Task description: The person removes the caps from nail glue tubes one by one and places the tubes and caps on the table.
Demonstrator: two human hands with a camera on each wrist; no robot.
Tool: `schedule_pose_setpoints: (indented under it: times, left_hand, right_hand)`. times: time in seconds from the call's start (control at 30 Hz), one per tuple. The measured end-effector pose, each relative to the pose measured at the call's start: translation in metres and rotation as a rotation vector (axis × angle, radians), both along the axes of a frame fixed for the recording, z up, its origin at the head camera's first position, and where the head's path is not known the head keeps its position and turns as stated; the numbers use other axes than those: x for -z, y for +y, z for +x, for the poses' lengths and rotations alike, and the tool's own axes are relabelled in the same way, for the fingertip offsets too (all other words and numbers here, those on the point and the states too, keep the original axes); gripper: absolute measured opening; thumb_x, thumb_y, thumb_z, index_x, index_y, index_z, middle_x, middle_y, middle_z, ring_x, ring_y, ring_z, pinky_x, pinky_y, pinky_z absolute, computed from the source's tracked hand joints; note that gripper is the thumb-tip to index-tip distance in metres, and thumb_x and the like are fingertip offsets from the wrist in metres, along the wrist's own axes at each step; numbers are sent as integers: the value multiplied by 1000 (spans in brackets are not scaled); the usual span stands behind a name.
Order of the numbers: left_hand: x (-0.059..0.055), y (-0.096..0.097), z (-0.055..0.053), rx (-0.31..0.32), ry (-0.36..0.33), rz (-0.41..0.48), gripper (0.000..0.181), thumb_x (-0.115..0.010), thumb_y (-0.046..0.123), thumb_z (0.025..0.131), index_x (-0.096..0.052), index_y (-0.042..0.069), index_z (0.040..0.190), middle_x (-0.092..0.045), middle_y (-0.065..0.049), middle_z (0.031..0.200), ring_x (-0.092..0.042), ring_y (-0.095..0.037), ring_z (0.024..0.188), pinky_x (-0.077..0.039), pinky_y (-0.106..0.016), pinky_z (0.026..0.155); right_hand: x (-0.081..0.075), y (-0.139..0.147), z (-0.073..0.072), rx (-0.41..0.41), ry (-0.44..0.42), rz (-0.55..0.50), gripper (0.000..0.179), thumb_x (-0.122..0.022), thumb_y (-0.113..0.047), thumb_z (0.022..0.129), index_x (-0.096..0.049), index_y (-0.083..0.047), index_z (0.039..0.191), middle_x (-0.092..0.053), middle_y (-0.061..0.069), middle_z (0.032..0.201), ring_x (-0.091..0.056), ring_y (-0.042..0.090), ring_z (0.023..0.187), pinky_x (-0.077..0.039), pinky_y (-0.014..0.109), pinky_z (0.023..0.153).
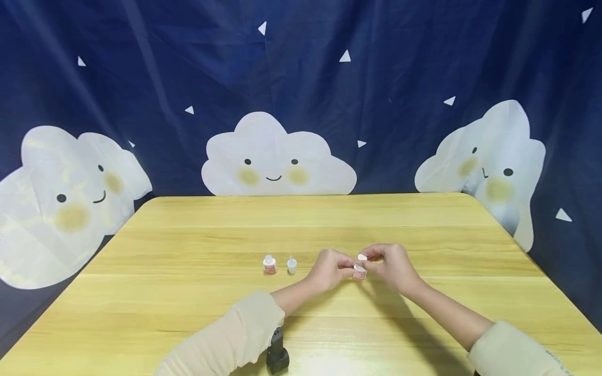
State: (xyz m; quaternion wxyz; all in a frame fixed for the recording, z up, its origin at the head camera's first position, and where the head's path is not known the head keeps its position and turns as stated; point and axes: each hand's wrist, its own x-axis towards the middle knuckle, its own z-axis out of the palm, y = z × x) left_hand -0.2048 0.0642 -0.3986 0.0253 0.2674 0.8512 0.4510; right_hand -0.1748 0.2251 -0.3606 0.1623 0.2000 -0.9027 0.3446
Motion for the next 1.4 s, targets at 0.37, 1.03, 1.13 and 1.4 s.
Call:
schedule_pose_setpoints:
  times: [0.37,1.03,1.13,1.4]
  left_hand:
    - [-2,0,1,4,-8,-1,14,-71,12,79,-74,6,91,-73,-6,89,-69,-5,83,-49,-4,65]
    - [-2,-1,1,-7,29,-33,14,-72,8,78,-74,4,91,-73,-8,90,-70,-8,81,-49,-3,63]
    - [-2,0,1,-12,14,-27,12,-71,8,79,-74,5,90,-73,-8,91,-70,-8,81,-49,-4,63]
    - [-1,0,1,-7,5,-12,13,-71,12,80,-75,7,91,-73,-5,89,-68,-3,82,-48,-3,65]
  right_hand:
    - [-1,4,-2,-57,-35,-2,8,-74,-1,75,-72,-1,82,-72,10,80,-58,-7,70,-56,26,64]
    - [-3,9,-5,-166,-99,-28,12,-69,5,77,-69,5,89,-71,15,86,-57,-8,75,-54,21,66]
    - [-1,7,-4,-133,-88,-53,10,-70,4,76,-70,4,87,-71,14,84,-57,-8,73,-53,17,64]
    - [7,2,-4,-35,4,-81,10,-76,3,70,-70,0,77,-70,8,73,-57,-8,66,-52,14,60]
